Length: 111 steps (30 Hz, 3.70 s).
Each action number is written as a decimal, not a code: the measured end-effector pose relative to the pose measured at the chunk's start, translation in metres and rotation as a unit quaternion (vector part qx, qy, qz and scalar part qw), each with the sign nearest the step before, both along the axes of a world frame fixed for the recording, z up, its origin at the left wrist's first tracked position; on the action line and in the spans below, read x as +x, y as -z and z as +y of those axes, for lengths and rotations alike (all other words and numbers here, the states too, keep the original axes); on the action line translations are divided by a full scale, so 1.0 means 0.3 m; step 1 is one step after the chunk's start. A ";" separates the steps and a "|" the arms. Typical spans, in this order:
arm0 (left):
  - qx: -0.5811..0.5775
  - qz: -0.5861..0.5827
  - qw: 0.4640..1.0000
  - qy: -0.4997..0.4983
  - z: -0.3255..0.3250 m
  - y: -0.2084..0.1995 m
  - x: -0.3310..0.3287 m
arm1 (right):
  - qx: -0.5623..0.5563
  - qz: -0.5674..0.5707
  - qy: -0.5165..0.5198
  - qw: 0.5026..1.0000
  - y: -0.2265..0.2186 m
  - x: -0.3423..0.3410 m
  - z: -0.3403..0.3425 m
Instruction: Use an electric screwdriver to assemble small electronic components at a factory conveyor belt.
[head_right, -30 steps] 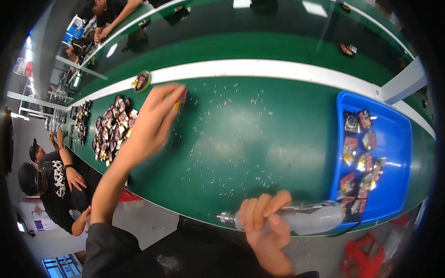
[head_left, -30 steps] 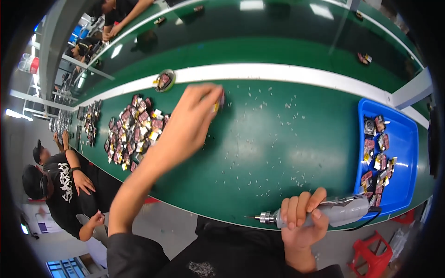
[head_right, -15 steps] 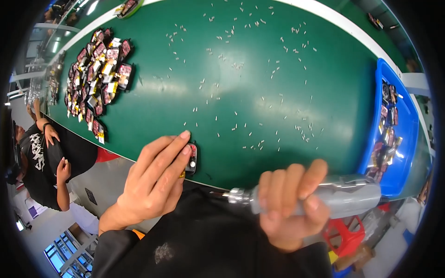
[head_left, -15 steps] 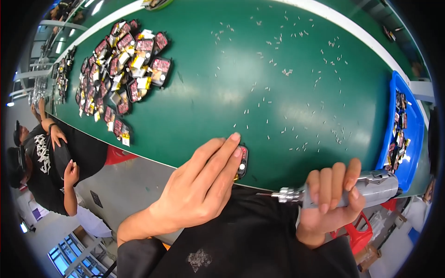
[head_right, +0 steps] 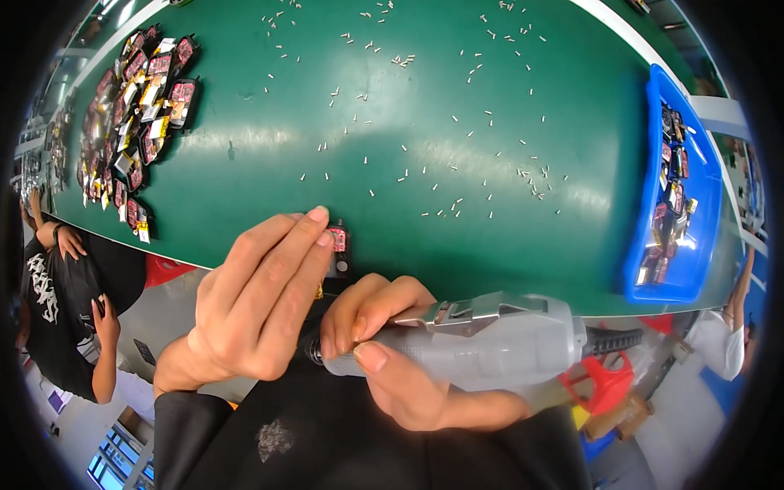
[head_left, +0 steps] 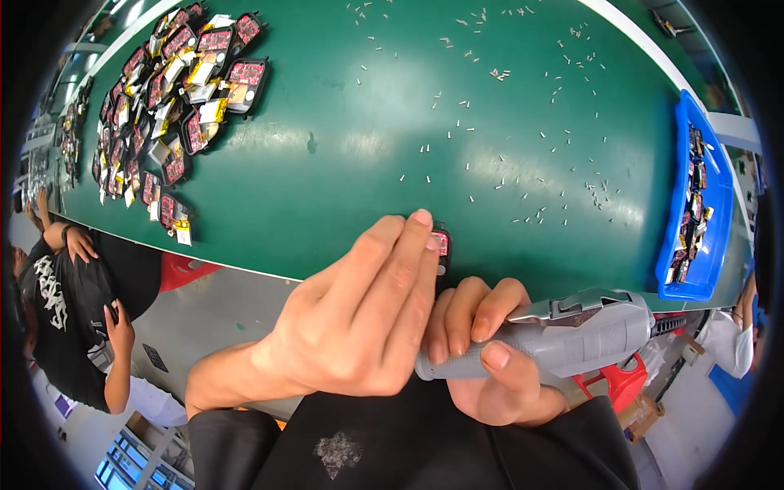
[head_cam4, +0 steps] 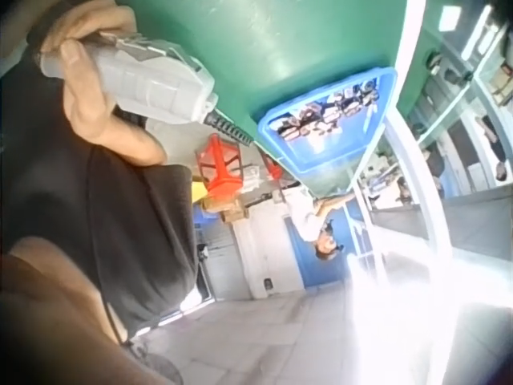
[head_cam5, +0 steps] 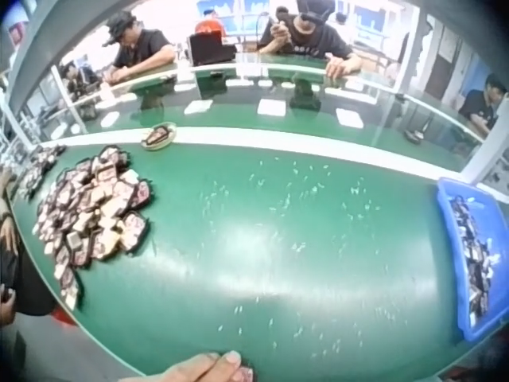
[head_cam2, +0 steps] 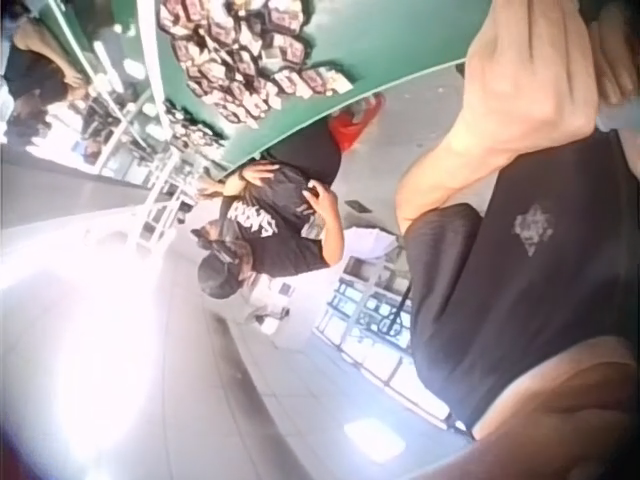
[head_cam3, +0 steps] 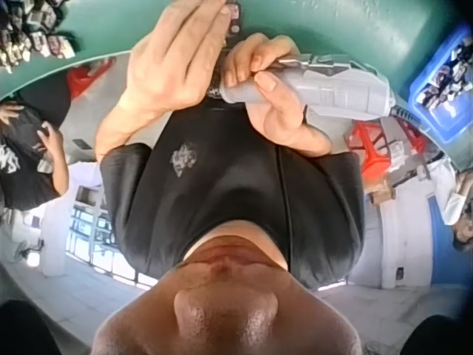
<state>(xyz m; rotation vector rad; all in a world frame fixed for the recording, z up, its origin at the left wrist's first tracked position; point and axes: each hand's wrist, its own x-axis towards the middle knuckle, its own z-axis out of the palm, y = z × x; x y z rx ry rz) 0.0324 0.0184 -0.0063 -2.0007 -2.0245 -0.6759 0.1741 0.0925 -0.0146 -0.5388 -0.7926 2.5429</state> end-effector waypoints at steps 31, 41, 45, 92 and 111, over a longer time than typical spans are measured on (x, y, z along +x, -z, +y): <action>-0.051 -0.031 0.998 -0.024 -0.041 0.014 0.024 | 0.210 0.085 0.018 0.974 -0.127 -0.149 0.276; -0.020 -0.044 0.999 -0.021 -0.048 0.034 0.021 | 0.214 0.086 -0.004 0.973 -0.124 -0.158 0.291; -0.022 -0.053 0.998 -0.008 -0.045 0.032 0.020 | 0.225 0.053 -0.041 0.972 -0.152 -0.167 0.276; -0.012 -0.107 0.987 -0.115 0.061 -0.007 -0.096 | -0.003 0.127 0.047 0.991 0.008 0.043 0.296; 0.048 -0.410 0.908 -0.067 -0.010 -0.003 -0.004 | 0.000 0.139 0.055 0.989 -0.021 0.061 0.338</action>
